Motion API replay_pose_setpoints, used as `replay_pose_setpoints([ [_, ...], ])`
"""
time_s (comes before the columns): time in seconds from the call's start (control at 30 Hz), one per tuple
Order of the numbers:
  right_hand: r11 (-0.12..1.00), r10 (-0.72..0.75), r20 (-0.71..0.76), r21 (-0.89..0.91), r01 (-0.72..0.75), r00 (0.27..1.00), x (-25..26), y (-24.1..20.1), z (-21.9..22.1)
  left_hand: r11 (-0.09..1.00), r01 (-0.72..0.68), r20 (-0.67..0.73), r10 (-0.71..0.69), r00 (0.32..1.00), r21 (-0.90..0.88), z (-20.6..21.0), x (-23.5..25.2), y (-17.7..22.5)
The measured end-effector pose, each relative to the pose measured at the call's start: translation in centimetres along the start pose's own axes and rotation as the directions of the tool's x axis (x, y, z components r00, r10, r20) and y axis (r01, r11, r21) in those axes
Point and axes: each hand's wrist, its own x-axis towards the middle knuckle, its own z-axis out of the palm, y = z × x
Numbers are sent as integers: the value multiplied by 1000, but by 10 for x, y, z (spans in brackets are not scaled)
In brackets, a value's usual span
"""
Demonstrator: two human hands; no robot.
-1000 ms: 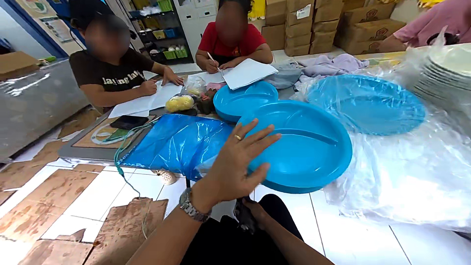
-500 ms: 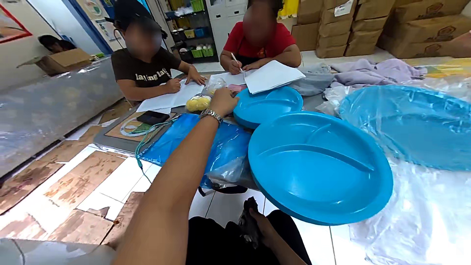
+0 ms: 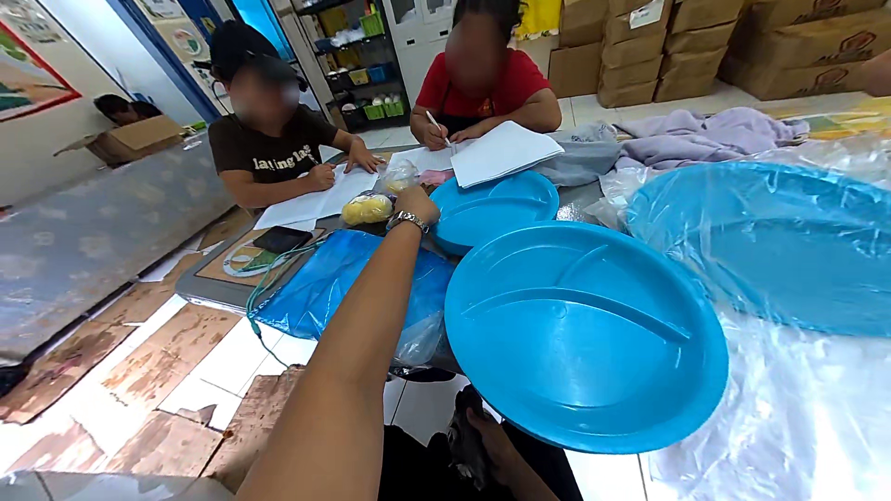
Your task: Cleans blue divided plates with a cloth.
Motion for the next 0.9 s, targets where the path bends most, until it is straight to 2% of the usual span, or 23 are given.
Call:
replay_pose_setpoints([
  [0.17, 1000, -19, -6, -22, 19, 1000, 0, 2, -1, 999, 16, -24, -16, 1000, -29, -8, -6, 1],
  [0.23, 1000, -18, -10, -11, 18, 1000, 0, 2, -1, 973, 33, -49, -45, 998, -228, -11, -5, 1],
  [0.27, 1000, -18, -11, -4, 18, 1000, 0, 1, 0, 920, 48, -58, -76, 995, -389, -10, 1, -1],
  [0.3, 1000, -24, -11, 1, 24, 1000, 0, 0, 1, 822, 55, -54, -103, 993, -566, -9, 7, -2],
  [0.37, 999, -52, -9, 14, 52, 999, 1, -1, 2, 568, 46, -15, -102, 995, -822, -17, 9, -4],
  [0.47, 995, -98, -33, 34, 99, 995, 3, -1, -1, 325, -77, -120, -117, 986, -943, -38, -21, -27],
  [0.57, 994, -104, -44, 34, 106, 994, 8, 3, -5, 145, -244, -264, -140, 954, -959, -52, -75, -100],
  [0.63, 994, -100, -53, 31, 101, 994, 12, 4, -7, 83, -346, -356, -209, 911, -934, -50, -126, -170],
  [0.73, 994, -101, -40, -44, 99, 994, 13, 5, -6, -4, -473, -439, -366, 821, -881, -20, -214, -292],
  [0.77, 992, -102, -28, -78, 99, 994, 13, 5, -6, -42, -497, -431, -437, 789, -867, -4, -241, -328],
  [0.83, 987, -110, -5, -120, 108, 994, 11, 5, -3, -49, -471, -360, -577, 733, -881, 33, -288, -389],
  [0.9, 981, -137, 4, -141, 136, 991, 10, 6, 2, -80, -402, -250, -668, 701, -912, 75, -320, -430],
])
